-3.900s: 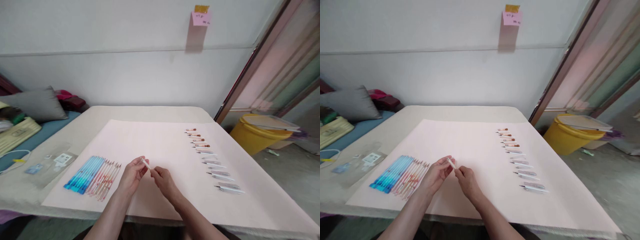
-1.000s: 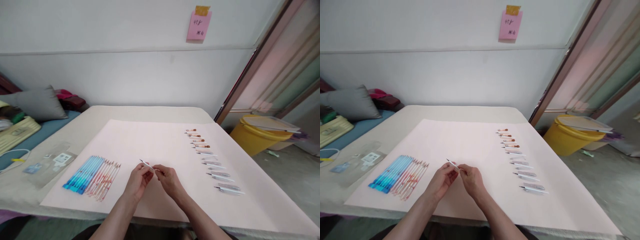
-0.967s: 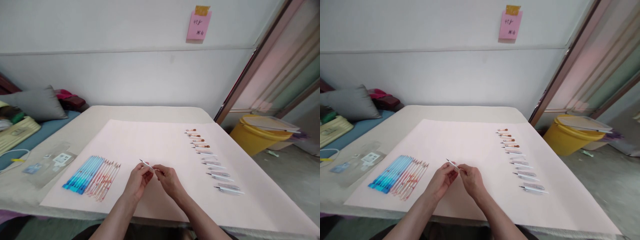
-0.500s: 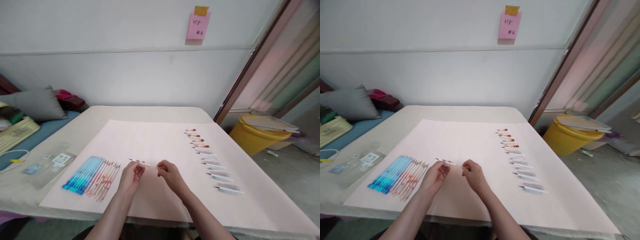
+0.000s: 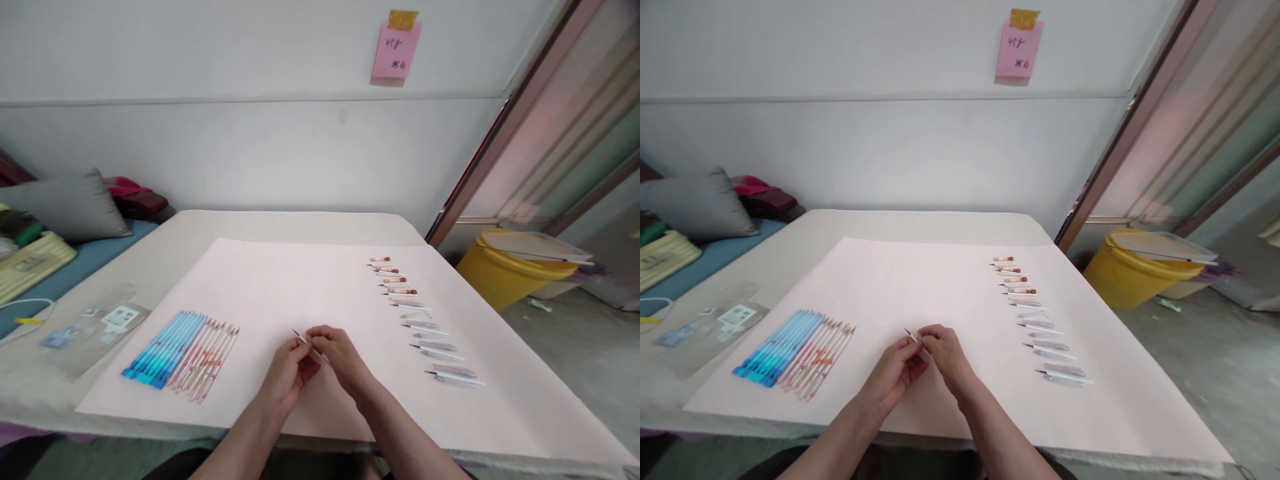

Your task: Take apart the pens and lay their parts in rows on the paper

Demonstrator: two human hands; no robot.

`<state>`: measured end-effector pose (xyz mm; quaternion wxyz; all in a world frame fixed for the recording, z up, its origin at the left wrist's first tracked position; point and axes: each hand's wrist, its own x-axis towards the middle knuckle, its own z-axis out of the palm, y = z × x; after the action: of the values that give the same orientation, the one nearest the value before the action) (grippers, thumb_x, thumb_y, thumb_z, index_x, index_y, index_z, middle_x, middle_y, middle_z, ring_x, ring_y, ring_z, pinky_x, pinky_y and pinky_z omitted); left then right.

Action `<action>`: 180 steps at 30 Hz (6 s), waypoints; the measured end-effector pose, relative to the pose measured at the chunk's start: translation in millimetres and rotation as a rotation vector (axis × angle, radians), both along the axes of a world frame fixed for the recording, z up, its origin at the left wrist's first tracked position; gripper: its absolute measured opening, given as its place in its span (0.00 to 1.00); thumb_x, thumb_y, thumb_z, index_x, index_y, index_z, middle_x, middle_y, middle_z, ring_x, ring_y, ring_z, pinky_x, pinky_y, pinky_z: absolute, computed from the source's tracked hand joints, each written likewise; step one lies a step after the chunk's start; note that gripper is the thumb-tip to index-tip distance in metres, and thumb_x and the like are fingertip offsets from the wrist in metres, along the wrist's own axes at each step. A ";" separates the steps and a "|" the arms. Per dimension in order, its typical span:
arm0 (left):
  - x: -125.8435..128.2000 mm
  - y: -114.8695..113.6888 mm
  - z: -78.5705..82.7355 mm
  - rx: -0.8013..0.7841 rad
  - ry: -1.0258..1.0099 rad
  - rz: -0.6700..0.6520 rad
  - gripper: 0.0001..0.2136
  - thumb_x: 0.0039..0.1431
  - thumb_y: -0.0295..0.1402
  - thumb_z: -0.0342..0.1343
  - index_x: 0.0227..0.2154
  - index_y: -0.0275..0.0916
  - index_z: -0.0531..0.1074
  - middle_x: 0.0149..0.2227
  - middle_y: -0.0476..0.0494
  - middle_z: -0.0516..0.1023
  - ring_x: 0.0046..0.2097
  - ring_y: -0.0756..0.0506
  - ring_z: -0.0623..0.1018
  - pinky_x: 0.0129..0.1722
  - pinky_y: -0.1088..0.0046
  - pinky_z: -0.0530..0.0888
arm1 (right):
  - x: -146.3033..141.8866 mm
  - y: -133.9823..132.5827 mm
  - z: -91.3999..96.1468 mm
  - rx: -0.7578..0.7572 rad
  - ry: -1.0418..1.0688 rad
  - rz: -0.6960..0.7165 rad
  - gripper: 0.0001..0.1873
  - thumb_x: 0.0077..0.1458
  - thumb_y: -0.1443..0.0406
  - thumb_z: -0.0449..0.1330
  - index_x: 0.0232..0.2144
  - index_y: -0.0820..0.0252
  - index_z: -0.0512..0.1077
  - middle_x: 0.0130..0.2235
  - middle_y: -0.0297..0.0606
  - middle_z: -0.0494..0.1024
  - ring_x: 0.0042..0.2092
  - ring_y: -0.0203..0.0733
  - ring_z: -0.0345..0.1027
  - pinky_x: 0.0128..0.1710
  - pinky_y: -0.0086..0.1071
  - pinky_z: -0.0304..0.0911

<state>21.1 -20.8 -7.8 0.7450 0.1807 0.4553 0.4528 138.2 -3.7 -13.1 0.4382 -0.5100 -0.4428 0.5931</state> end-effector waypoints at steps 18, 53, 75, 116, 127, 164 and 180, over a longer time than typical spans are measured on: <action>-9.9 10.6 -10.6 0.063 -0.069 0.146 0.06 0.46 0.29 0.62 0.25 0.34 0.70 0.29 0.44 0.75 0.32 0.50 0.75 0.33 0.75 0.73 | 0.7 -3.8 6.4 0.161 -0.105 0.170 0.15 0.50 0.58 0.57 0.39 0.56 0.76 0.37 0.36 0.77 0.41 0.43 0.67 0.42 0.35 0.61; -19.5 41.4 3.7 -0.222 -0.030 0.160 0.10 0.45 0.27 0.63 0.30 0.36 0.69 0.29 0.44 0.76 0.25 0.54 0.74 0.22 0.81 0.70 | 129.8 231.7 -3.0 0.063 -0.484 -0.108 0.20 0.41 0.73 0.57 0.40 0.69 0.75 0.20 0.34 0.72 0.23 0.32 0.61 0.27 0.27 0.58; -10.4 42.7 5.2 -0.252 -0.057 0.106 0.08 0.44 0.28 0.62 0.28 0.37 0.69 0.27 0.45 0.76 0.24 0.54 0.73 0.22 0.81 0.68 | 132.4 255.3 -1.9 0.243 -0.916 -0.030 0.22 0.48 0.74 0.52 0.46 0.63 0.72 0.52 0.46 0.71 0.51 0.45 0.63 0.52 0.34 0.55; -128.0 43.5 29.1 0.270 1.752 -0.402 0.06 0.52 0.28 0.43 0.30 0.40 0.65 0.29 0.35 0.75 0.35 0.38 0.74 0.36 0.63 0.64 | -14.7 -20.6 -22.0 0.663 -1.402 0.440 0.13 0.52 0.76 0.48 0.36 0.61 0.69 0.39 0.43 0.71 0.40 0.47 0.62 0.35 0.37 0.60; -76.2 43.3 20.1 0.354 1.179 -0.411 0.13 0.45 0.25 0.50 0.37 0.40 0.64 0.20 0.52 0.68 0.25 0.47 0.71 0.28 0.73 0.63 | -17.1 -19.9 -0.7 0.267 -0.625 0.275 0.11 0.55 0.68 0.48 0.36 0.61 0.70 0.38 0.43 0.74 0.40 0.42 0.66 0.39 0.35 0.59; -44.4 24.9 10.0 0.212 0.275 0.085 0.13 0.47 0.41 0.60 0.29 0.35 0.73 0.23 0.48 0.72 0.24 0.54 0.70 0.25 0.79 0.66 | -21.9 -22.4 23.8 -0.123 0.056 0.091 0.09 0.50 0.64 0.51 0.21 0.61 0.63 0.12 0.24 0.55 0.15 0.27 0.43 0.16 0.26 0.37; -42.2 28.6 11.7 0.193 0.091 0.085 0.15 0.40 0.28 0.65 0.34 0.37 0.71 0.31 0.48 0.73 0.29 0.56 0.72 0.29 0.81 0.69 | -19.1 -20.8 24.2 -0.127 0.046 0.107 0.08 0.49 0.64 0.51 0.21 0.60 0.63 0.13 0.24 0.56 0.16 0.27 0.44 0.16 0.27 0.37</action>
<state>-21.1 7.8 3.9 0.6829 0.2525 0.4501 0.5170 119.1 -24.5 11.1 0.3830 -0.4985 -0.4207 0.6541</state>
